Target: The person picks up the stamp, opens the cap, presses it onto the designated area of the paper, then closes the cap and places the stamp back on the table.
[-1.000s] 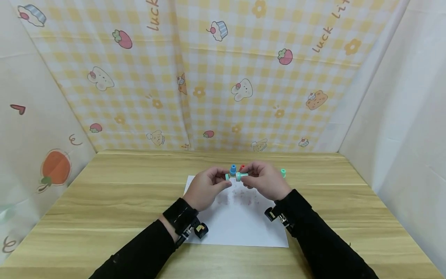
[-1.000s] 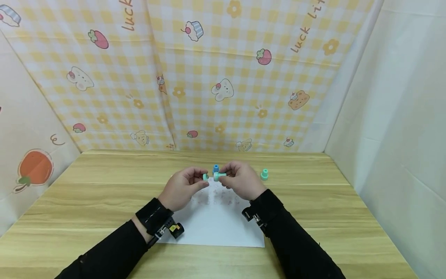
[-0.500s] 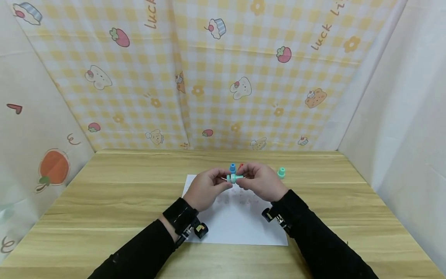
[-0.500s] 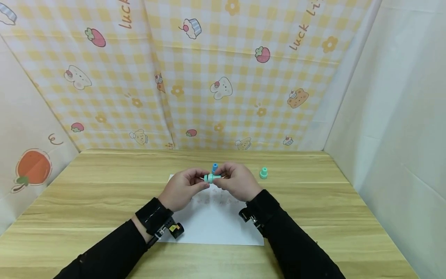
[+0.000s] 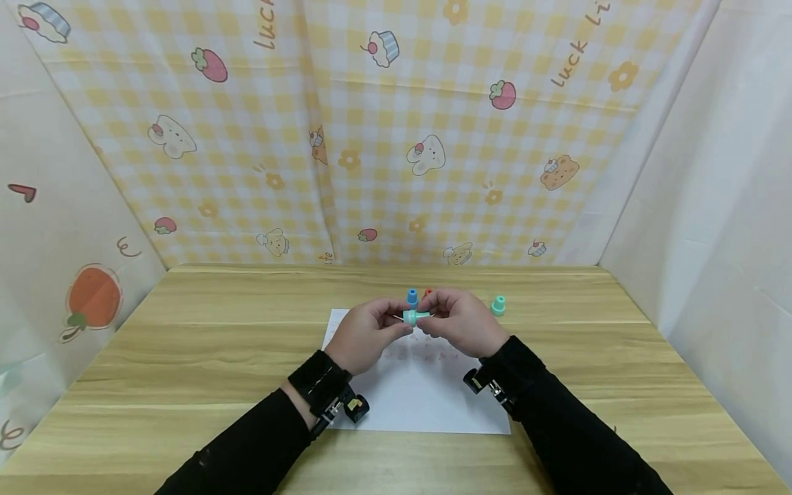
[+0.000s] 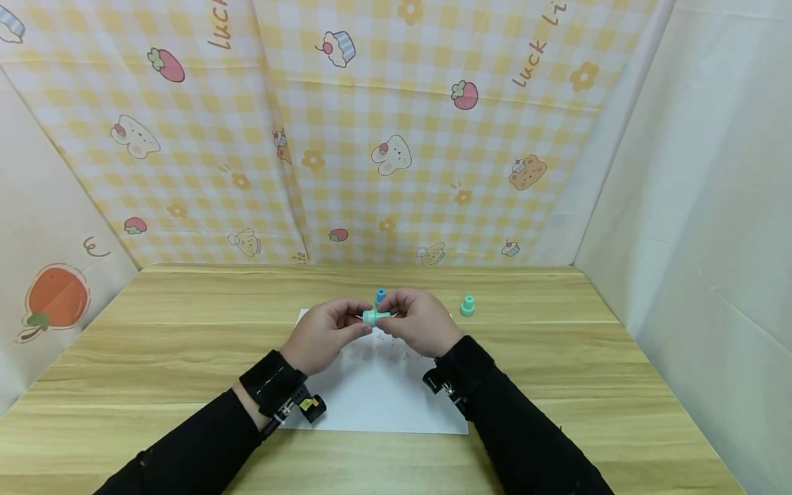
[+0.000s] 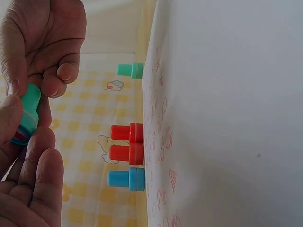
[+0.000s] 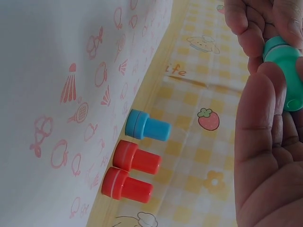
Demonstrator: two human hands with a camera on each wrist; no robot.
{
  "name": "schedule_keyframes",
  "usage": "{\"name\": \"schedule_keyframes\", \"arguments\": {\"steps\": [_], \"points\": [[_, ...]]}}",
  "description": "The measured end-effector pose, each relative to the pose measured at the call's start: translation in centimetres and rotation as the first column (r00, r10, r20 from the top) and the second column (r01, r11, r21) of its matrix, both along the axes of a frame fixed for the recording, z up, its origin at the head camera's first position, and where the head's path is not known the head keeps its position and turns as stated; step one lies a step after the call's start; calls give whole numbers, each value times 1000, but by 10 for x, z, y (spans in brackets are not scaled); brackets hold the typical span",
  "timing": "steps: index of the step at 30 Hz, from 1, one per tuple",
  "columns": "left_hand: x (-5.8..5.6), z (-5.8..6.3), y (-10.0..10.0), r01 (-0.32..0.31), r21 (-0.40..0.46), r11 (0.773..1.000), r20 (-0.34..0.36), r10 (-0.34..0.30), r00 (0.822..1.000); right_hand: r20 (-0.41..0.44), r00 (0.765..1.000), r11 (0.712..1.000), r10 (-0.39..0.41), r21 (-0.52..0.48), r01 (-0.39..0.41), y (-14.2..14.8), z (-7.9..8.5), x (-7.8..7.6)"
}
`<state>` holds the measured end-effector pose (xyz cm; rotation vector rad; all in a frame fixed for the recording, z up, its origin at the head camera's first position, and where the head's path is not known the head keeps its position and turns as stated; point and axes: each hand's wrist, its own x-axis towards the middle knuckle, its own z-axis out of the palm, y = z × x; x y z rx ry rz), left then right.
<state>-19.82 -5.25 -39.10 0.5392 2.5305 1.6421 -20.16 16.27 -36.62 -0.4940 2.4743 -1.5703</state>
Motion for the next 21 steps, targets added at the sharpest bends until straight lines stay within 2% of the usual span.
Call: {"name": "schedule_keyframes", "arguments": {"steps": [21], "points": [[-1, 0, 0, 7, -5, 1000, -21, -7, 1000, -9, 1000, 1000, 6, 19, -6, -2, 2, 4]]}}
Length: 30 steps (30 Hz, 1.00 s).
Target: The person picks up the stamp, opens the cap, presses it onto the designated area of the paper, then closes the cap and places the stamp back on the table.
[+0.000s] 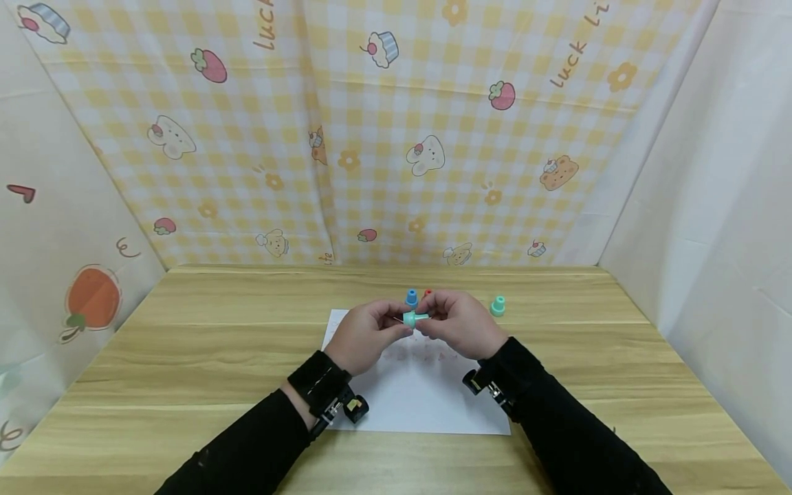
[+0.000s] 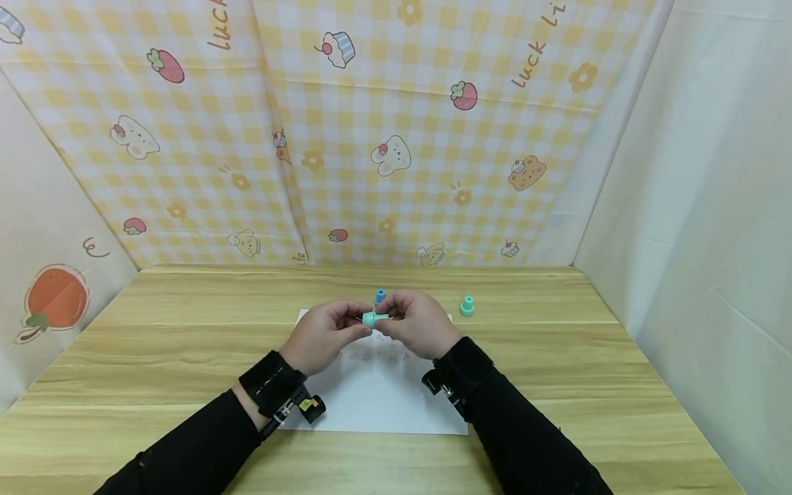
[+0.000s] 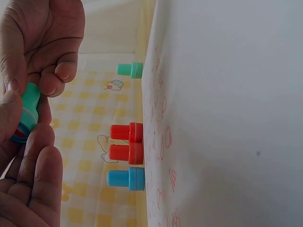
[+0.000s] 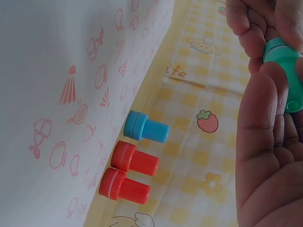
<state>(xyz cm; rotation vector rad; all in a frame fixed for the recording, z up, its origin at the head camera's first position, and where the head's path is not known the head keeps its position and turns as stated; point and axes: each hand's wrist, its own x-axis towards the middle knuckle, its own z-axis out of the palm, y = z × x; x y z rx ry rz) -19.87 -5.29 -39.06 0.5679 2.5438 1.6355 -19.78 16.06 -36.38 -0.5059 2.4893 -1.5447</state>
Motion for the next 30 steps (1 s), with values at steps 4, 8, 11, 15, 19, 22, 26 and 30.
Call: {"name": "schedule_keyframes", "arguments": {"steps": [4, 8, 11, 15, 19, 22, 26, 30], "points": [[0, 0, 0, -4, -11, 1000, -6, 4, 1000, -10, 1000, 1000, 1, 7, -1, 0, -1, 0], [1, 1, 0, -8, -20, 1000, -15, 8, 1000, -26, 1000, 1000, 5, 10, -5, 0, -2, -1], [0, 1, 0, -8, -24, 1000, -21, 8, 1000, -30, 1000, 1000, 2, 15, -2, -1, -2, -1], [0, 1, 0, -9, -31, 999, -27, 8, 1000, -26, 1000, 1000, -7, 21, 7, -2, -1, 0], [0, 0, 0, -10, -26, 1000, -23, 10, 1000, -36, 999, 999, -7, 32, 8, -2, 0, 1], [0, 0, 0, -10, -22, 1000, -18, 10, 1000, -45, 999, 999, -7, 45, 9, -3, 0, 2], [0, 0, 0, -10, -27, 1000, -21, 10, 1000, -42, 999, 998, -14, 54, 17, -3, 0, 3], [0, 0, 0, -12, -28, 1000, -25, 11, 1000, -43, 999, 998, -23, 60, 26, -5, -1, 2]]}}
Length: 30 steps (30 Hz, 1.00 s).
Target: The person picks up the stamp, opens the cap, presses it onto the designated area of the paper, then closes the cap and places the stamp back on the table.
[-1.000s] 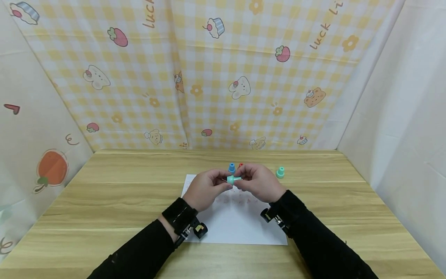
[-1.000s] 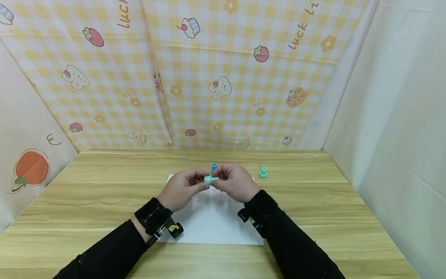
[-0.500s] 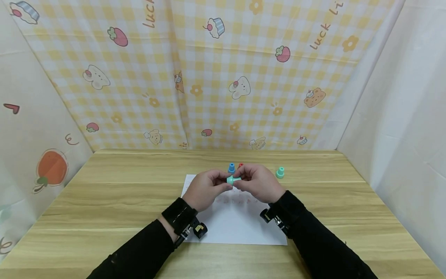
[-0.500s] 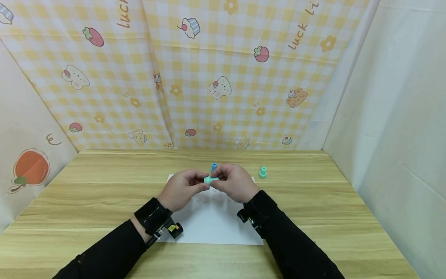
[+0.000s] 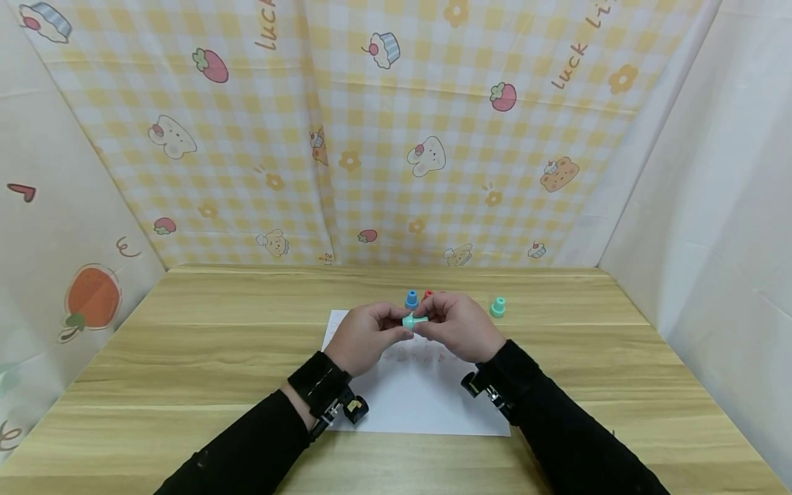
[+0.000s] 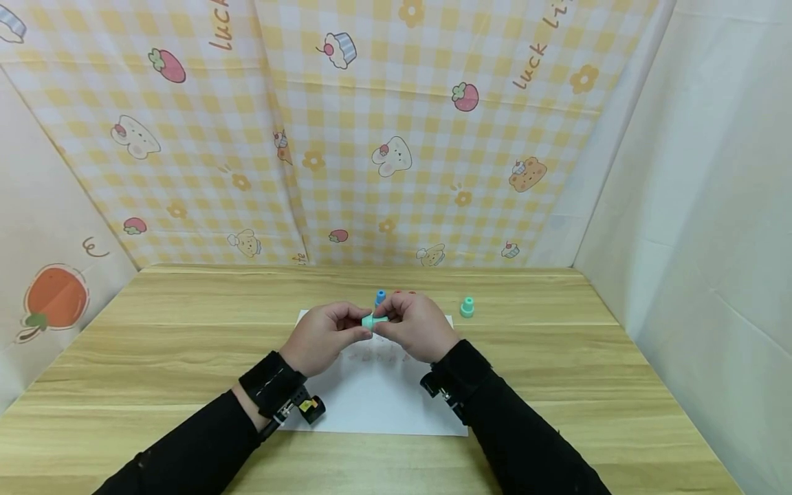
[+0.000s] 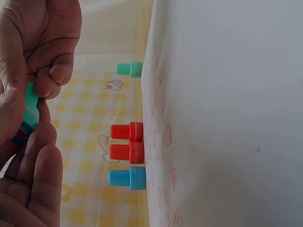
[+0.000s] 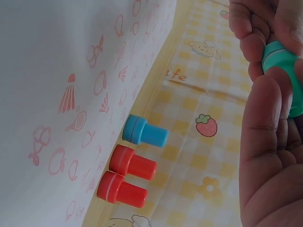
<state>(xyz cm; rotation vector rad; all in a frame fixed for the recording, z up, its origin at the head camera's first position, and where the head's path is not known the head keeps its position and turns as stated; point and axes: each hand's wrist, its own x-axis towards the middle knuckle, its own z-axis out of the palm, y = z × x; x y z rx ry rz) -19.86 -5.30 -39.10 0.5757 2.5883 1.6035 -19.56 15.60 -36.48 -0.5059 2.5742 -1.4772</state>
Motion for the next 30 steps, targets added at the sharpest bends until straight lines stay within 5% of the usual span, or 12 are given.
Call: {"name": "schedule_keyframes", "arguments": {"steps": [14, 19, 25, 30], "points": [[4, 3, -4, 30, -42, 999, 2, -30, 1000, -10, 1000, 998, -16, 56, 17, -3, 3, 3], [2, 6, -10, 45, -126, 991, 21, -43, 999, -15, 999, 995, -30, 97, 32, 4, 6, 1], [-1, 9, -24, 21, -275, 961, -31, -30, 999, -76, 992, 970, -99, 213, 113, 28, 11, -5], [-5, 8, -34, -2, -416, 909, -107, -47, 993, -81, 987, 941, -137, 300, 155, 50, 16, -9]]}}
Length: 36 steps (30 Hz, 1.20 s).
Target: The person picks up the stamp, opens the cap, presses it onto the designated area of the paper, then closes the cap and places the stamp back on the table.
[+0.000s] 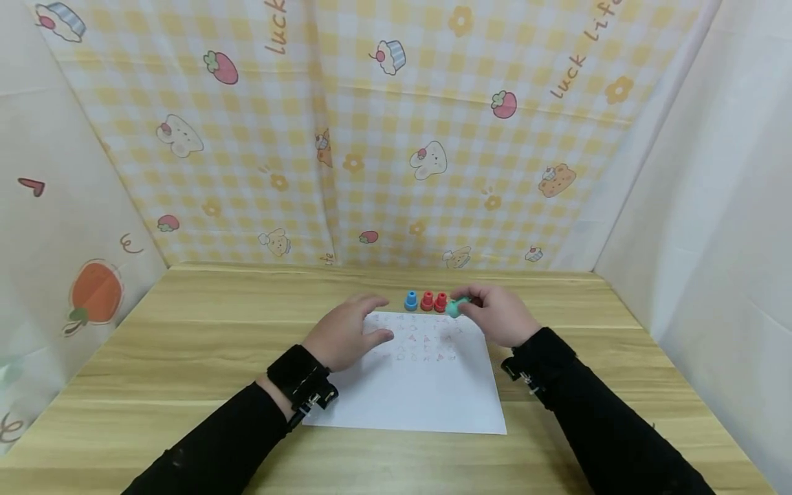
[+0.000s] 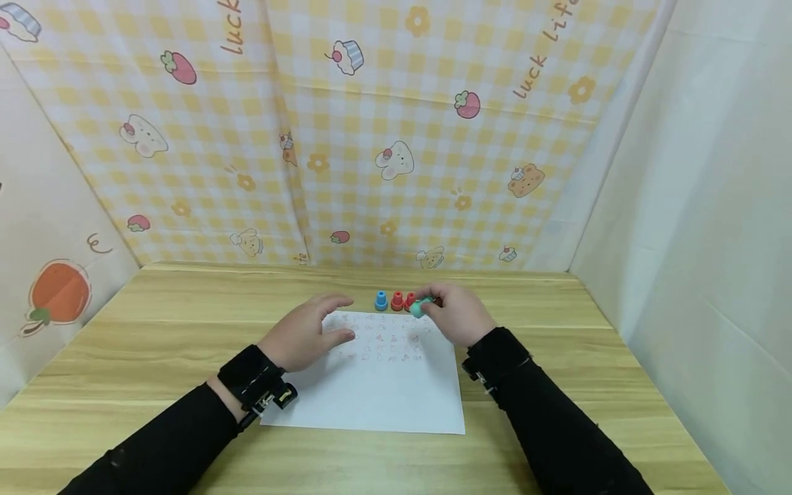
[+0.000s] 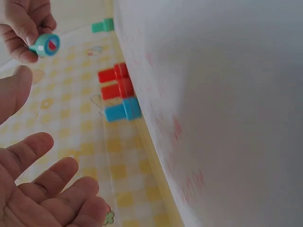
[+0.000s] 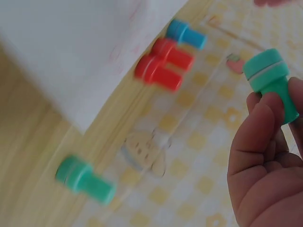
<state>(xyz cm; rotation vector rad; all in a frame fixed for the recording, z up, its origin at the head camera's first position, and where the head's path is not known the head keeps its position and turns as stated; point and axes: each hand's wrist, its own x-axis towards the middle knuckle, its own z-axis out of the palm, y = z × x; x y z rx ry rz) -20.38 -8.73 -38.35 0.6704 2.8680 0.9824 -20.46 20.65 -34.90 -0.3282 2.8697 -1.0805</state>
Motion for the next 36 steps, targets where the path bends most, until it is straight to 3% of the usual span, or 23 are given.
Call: {"name": "schedule_keyframes", "arguments": {"steps": [3, 13, 22, 36], "points": [[-2, 1, -6, -2, -68, 998, -24, 0, 1000, 17, 1000, 1000, -22, 2, 22, 13, 1, -3], [-5, 5, -17, -26, -153, 988, 7, 28, 1000, 8, 998, 996, -56, 74, 55, 47, 0, -8], [-7, 4, -20, -34, -178, 983, 25, 40, 999, -70, 996, 988, -61, 136, 70, 66, -10, -10], [-8, 3, -22, -51, -188, 981, 38, 60, 998, -28, 997, 980, -69, 183, 73, 69, -28, -15]]}}
